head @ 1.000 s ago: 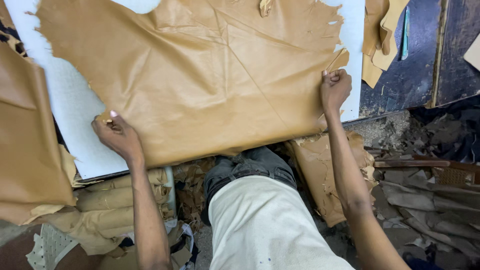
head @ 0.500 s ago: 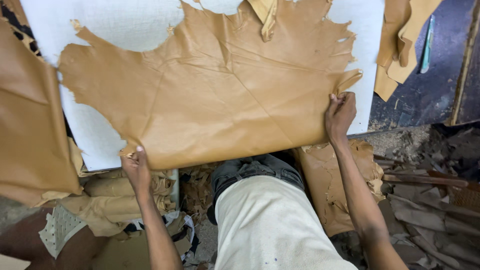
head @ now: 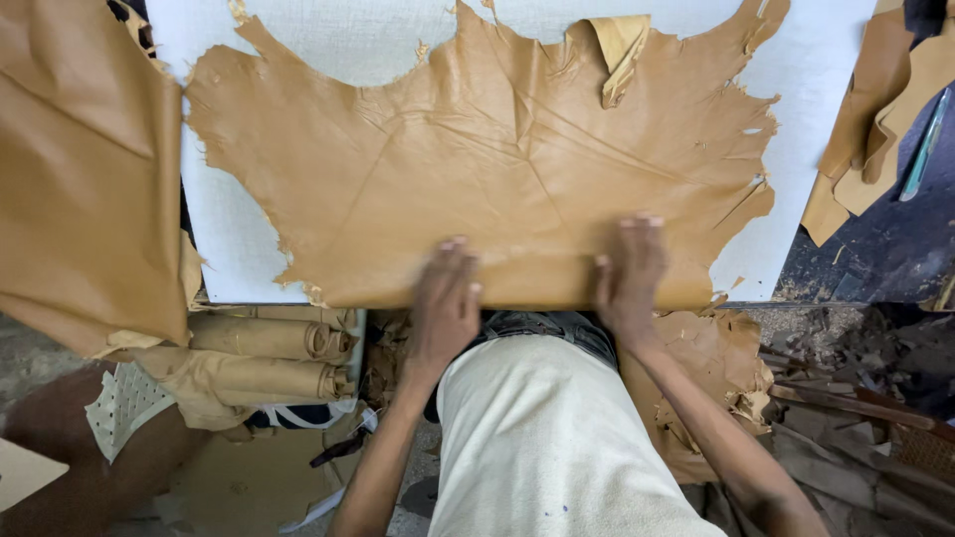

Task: The person lays a large tan leather hide on a white worktable, places a cardboard template on top, and uses a utility knife to cut the leather along the template edges. The person removes the template and sets the cut leather piece aside, repeating the process with additional templates and leather sections.

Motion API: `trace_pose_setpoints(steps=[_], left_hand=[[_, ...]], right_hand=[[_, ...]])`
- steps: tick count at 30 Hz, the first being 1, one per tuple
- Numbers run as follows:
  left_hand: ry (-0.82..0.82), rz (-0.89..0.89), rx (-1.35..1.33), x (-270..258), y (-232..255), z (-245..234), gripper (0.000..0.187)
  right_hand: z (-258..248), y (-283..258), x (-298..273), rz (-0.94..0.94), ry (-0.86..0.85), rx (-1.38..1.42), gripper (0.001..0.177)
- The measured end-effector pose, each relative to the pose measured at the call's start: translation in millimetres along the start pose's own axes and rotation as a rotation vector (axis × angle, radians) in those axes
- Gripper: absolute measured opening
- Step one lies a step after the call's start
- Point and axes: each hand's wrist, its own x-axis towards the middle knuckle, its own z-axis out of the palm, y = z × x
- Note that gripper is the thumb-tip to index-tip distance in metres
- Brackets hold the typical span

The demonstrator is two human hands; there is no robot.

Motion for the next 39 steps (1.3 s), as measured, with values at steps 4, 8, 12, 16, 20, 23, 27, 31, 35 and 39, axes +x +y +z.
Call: trace_pose_setpoints(steps=[4,8,12,16,20,23,27,31,35,39], left_hand=[[-0.301,0.286,0.205,49,-8,22,0.056],[-0.186,0.045,0.343,103,-59,-44,0.063],[0.023,-0.136,0.437,147,-126,-138,0.060],[0.170,-0.232,0.292,163,-155,-166,0.053],[0.160,-0.224,0.291,161,-164,-164,0.052],[0.230,-0.188,0.381,161,-156,-154,0.051],[0.207,0.021,0.347,154,-127,-118,0.054],[0.118,0.088,0.248,136,-113,-91,0.051],[0.192,0.119,0.227,135,-118,-93,0.046],[0.211,0.133,0.223,140,-117,-97,0.042]], right_hand=[[57,-59,35,-0.392,-0.488,0.097,0.063],[62,-33,148,-0.469,-0.490,-0.227,0.068],[27,39,240,-0.250,-0.291,-0.155,0.063],[13,54,272,-0.114,-0.282,-0.157,0.063],[16,42,264,-0.114,-0.251,-0.153,0.060],[14,40,264,-0.104,-0.240,-0.153,0.057],[20,38,253,-0.049,-0.115,-0.210,0.054],[37,12,224,0.009,-0.057,-0.146,0.053],[58,-38,190,-0.017,-0.094,-0.051,0.054],[85,-88,180,-0.107,-0.173,0.006,0.053]])
